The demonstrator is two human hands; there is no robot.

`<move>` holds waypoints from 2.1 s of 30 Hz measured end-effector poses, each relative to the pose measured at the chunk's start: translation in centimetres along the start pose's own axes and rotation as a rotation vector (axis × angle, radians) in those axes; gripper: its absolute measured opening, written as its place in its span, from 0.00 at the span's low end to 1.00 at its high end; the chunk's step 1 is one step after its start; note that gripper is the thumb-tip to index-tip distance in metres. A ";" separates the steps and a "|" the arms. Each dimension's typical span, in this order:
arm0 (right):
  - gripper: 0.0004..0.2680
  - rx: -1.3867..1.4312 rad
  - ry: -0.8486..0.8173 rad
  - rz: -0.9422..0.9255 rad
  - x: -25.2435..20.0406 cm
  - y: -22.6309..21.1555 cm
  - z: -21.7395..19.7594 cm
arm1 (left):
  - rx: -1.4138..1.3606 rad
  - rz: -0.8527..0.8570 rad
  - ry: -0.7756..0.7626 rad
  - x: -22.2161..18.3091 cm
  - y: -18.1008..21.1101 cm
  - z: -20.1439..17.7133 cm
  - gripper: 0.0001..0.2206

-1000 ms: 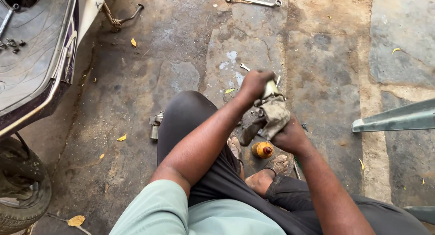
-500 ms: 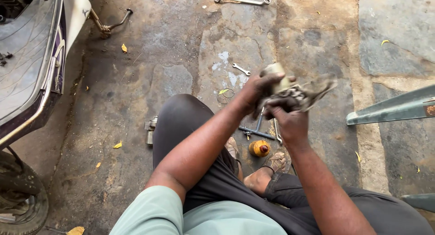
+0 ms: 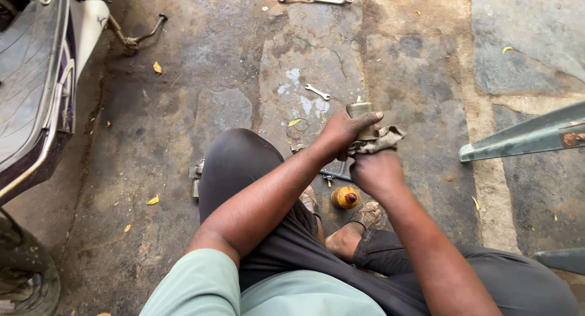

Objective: Disassembling and cleaning the internal components of a motorcycle starter motor.

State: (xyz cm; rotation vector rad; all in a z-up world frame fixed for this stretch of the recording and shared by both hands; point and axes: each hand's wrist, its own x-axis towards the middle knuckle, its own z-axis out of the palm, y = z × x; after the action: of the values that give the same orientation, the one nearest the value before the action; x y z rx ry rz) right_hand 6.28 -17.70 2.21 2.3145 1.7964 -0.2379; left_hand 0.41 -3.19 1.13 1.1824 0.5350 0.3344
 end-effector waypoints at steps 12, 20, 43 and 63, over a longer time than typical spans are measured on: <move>0.06 0.224 0.213 -0.103 -0.6 -2.1 -3.4 | -0.179 -0.143 0.235 1.3 -0.1 -1.9 0.20; 0.03 0.073 0.216 -0.078 1.7 0.0 5.2 | 0.339 -0.115 0.241 0.4 -1.8 0.2 0.21; 0.05 1.066 0.161 0.062 1.6 2.7 0.9 | -0.157 -0.134 -0.047 1.2 1.5 -1.4 0.19; 0.07 0.182 0.577 -0.031 0.7 -1.9 1.5 | -0.467 0.050 0.315 3.3 -1.2 -3.9 0.19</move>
State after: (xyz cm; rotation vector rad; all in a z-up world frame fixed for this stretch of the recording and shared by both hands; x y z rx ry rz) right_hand 4.56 -16.95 0.44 2.6782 2.1331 0.3120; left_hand 0.92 1.07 -1.81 0.6932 0.6570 0.6569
